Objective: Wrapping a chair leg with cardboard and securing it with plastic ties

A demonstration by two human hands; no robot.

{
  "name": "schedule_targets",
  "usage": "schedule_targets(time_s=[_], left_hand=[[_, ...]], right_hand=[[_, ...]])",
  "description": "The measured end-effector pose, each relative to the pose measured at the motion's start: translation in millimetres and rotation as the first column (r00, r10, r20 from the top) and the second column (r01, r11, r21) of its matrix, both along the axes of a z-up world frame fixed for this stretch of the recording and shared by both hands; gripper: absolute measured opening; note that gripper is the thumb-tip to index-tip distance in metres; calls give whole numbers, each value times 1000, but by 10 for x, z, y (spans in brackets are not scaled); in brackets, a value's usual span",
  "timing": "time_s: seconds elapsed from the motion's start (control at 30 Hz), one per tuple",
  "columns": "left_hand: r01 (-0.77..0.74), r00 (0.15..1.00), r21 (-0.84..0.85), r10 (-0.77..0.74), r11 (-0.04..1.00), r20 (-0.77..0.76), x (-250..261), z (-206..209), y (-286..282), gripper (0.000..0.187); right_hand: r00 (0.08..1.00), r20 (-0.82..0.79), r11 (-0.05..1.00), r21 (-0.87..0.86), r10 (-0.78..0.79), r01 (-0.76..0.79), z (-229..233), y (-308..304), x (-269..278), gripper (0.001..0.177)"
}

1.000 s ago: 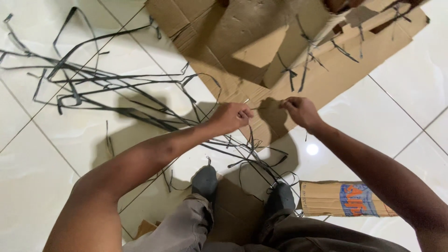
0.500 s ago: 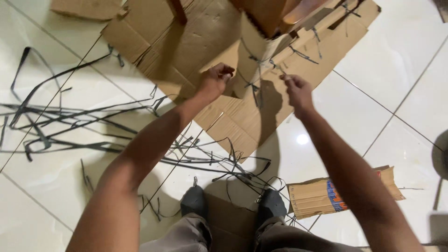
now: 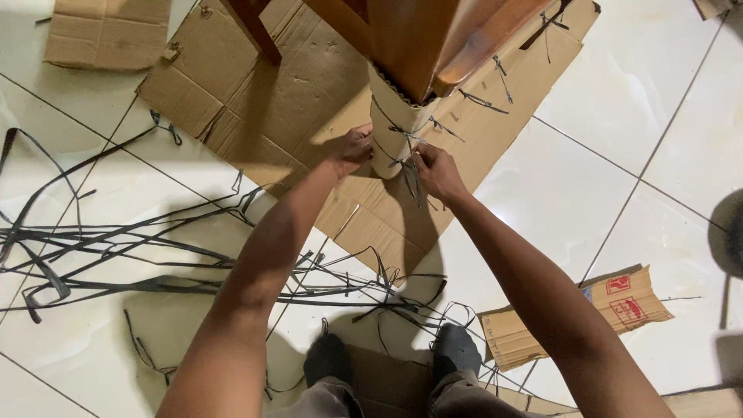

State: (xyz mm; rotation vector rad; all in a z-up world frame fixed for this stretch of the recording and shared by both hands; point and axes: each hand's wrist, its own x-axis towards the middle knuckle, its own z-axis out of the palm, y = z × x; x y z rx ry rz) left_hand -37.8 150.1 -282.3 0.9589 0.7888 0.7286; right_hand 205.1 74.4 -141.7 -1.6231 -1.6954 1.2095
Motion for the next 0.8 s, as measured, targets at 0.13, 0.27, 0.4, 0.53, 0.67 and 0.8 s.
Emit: schedule_targets(time_s=[0.13, 0.27, 0.4, 0.53, 0.67, 0.8], left_hand=[[-128, 991, 43, 129, 991, -20, 75, 452, -166, 23], [86, 492, 421, 329, 903, -806, 34, 787, -341, 12], [182, 259, 301, 250, 936, -933, 28, 909, -379, 23], [263, 266, 335, 266, 905, -926, -99, 812, -534, 22], [251, 382, 626, 519, 738, -765, -140, 1201, -870, 10], [77, 532, 511, 398, 856, -747, -142, 1271, -1081, 14]], right_hand=[[999, 34, 999, 29, 19, -20, 53, 52, -50, 12], [999, 35, 998, 52, 29, -31, 232, -8, -67, 14], [994, 85, 993, 99, 62, -70, 245, -15, -27, 16], [991, 123, 995, 79, 45, -55, 448, -124, -6, 15], [996, 90, 999, 48, 19, -24, 498, -260, 45, 21], [996, 84, 999, 11, 32, -33, 465, -404, 100, 27]])
